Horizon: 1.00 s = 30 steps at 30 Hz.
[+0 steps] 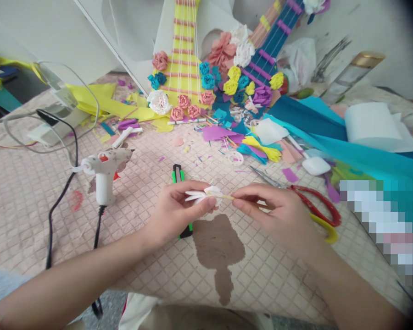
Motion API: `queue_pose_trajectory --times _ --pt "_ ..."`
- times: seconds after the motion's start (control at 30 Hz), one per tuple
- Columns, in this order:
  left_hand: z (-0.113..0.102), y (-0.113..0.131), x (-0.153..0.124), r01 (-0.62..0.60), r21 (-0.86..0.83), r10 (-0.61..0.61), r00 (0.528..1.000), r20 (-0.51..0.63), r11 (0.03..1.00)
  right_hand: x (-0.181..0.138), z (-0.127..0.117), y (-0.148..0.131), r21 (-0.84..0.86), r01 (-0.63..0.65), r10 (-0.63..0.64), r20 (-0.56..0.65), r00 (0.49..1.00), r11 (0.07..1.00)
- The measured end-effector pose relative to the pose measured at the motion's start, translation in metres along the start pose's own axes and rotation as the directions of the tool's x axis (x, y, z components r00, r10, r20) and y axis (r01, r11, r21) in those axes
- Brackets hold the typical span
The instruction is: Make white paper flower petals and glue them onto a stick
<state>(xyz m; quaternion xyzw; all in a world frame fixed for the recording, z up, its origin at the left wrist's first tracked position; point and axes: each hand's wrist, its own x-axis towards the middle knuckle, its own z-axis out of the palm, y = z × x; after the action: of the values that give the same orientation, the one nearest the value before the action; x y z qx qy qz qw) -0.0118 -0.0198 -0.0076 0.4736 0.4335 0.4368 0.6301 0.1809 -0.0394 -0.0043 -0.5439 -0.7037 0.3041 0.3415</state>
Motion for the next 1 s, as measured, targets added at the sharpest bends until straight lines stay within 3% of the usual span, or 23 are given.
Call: queue_pose_trajectory --times 0.37,0.83,1.0 --pt "-0.0015 -0.0031 0.0021 -0.004 0.046 0.003 1.0 0.023 0.999 0.0012 0.0077 -0.0009 -0.063 0.073 -0.076 -0.038 0.996 0.995" --pt "-0.0035 -0.0028 0.003 0.024 0.077 -0.027 0.999 0.035 0.997 0.0005 0.0075 -0.0019 -0.044 0.082 -0.083 -0.028 0.996 0.996" --pt "-0.0036 -0.0019 0.0021 -0.016 0.093 0.016 1.0 0.0 0.996 0.0002 0.0043 -0.0034 -0.042 0.071 -0.072 -0.012 0.997 0.997"
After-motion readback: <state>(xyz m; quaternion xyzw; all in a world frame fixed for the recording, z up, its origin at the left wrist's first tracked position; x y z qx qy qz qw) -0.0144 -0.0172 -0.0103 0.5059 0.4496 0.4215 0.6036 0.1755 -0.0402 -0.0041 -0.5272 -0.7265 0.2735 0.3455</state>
